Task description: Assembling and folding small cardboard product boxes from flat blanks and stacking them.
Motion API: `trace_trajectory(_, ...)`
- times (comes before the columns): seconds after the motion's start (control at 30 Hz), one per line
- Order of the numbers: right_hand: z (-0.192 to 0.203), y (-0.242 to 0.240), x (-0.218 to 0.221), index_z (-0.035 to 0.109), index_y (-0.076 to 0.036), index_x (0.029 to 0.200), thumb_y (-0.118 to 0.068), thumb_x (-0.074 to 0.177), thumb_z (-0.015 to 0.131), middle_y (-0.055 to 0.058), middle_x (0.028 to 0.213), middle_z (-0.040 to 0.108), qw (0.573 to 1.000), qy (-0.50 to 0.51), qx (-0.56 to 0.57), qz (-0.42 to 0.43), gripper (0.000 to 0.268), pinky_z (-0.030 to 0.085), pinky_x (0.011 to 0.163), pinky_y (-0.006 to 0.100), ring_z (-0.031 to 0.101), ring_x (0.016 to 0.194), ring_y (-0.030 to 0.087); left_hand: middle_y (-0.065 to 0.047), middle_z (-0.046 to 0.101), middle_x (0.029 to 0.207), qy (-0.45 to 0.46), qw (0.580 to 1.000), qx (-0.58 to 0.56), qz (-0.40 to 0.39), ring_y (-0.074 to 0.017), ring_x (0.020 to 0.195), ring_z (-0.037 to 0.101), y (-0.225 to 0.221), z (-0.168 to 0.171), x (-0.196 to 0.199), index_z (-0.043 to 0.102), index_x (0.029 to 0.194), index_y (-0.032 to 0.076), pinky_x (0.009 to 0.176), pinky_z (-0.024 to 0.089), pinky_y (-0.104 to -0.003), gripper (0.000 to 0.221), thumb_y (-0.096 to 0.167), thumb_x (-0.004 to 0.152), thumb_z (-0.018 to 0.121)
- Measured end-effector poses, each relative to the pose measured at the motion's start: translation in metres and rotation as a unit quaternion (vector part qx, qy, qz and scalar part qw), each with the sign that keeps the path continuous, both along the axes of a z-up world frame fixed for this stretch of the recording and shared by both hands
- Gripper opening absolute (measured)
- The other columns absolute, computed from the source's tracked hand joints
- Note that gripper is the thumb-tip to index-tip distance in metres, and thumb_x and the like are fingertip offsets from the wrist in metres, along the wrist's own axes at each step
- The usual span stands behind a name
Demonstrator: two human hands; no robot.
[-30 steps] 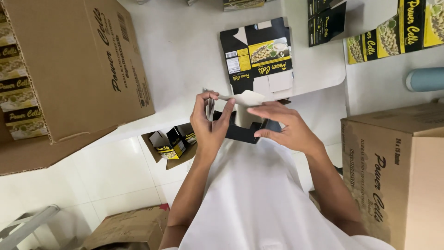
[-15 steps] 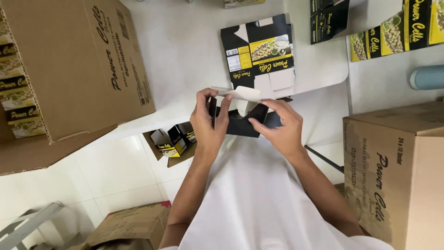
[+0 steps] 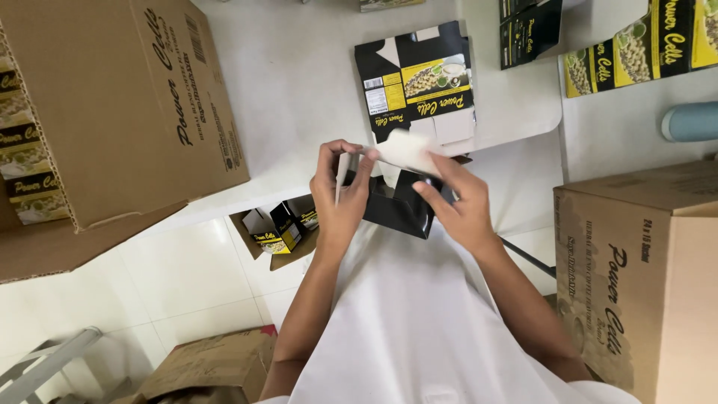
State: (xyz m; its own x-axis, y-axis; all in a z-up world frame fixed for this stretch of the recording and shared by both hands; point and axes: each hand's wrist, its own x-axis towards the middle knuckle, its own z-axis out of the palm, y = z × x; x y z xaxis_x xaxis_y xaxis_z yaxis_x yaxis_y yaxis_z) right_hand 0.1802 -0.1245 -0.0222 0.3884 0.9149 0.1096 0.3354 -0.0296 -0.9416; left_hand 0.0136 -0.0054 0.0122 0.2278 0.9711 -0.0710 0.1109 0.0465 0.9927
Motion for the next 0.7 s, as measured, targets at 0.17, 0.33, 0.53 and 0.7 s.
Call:
trace_trajectory(0.17, 0.027, 0.018, 0.004, 0.070, -0.001, 0.112, -0.014, 0.086, 0.081, 0.005, 0.100, 0.074, 0.982, 0.130, -0.134, 0.014, 0.030, 0.054, 0.078, 0.023, 0.067, 0.091, 0.007, -0.009, 0.069, 0.110, -0.055, 0.997, -0.025, -0.051, -0.0105, 0.104, 0.064, -0.010, -0.009, -0.002, 0.060, 0.114, 0.003, 0.094, 0.052, -0.026, 0.020, 0.008, 0.101, 0.074)
trace_trajectory(0.33, 0.012, 0.010, 0.034, 0.074, 0.006, 0.084, -0.014, 0.087, 0.088, 0.004, 0.073, 0.069, 0.980, 0.019, -0.177, -0.089, 0.024, 0.045, 0.059, 0.028, 0.055, 0.068, 0.007, -0.013, 0.052, 0.142, -0.077, 0.971, 0.020, -0.225, -0.0205, 0.135, 0.048, 0.009, 0.023, -0.023, 0.038, 0.145, 0.002, 0.114, 0.037, -0.038, 0.080, 0.019, 0.082, 0.085)
trace_trajectory(0.53, 0.043, 0.014, 0.043, 0.077, -0.002, 0.111, -0.014, 0.095, 0.077, 0.005, 0.094, 0.079, 0.987, 0.017, -0.154, 0.030, 0.020, 0.052, 0.074, 0.022, 0.062, 0.084, 0.001, -0.007, 0.060, 0.154, -0.060, 0.930, 0.017, -0.363, -0.0247, 0.144, 0.059, 0.021, 0.016, -0.038, 0.061, 0.147, 0.010, 0.125, 0.044, -0.040, 0.049, 0.020, 0.101, 0.075)
trace_trajectory(0.7, 0.051, 0.018, 0.043, 0.078, -0.002, 0.104, -0.015, 0.092, 0.077, 0.007, 0.084, 0.079, 0.974, 0.007, -0.225, 0.021, 0.018, 0.052, 0.067, 0.024, 0.062, 0.074, 0.003, -0.008, 0.062, 0.129, 0.043, 0.901, 0.094, -0.422, -0.0276, 0.123, 0.061, 0.028, 0.036, -0.027, 0.071, 0.129, 0.012, 0.106, 0.050, -0.037, 0.060, 0.036, 0.076, 0.085)
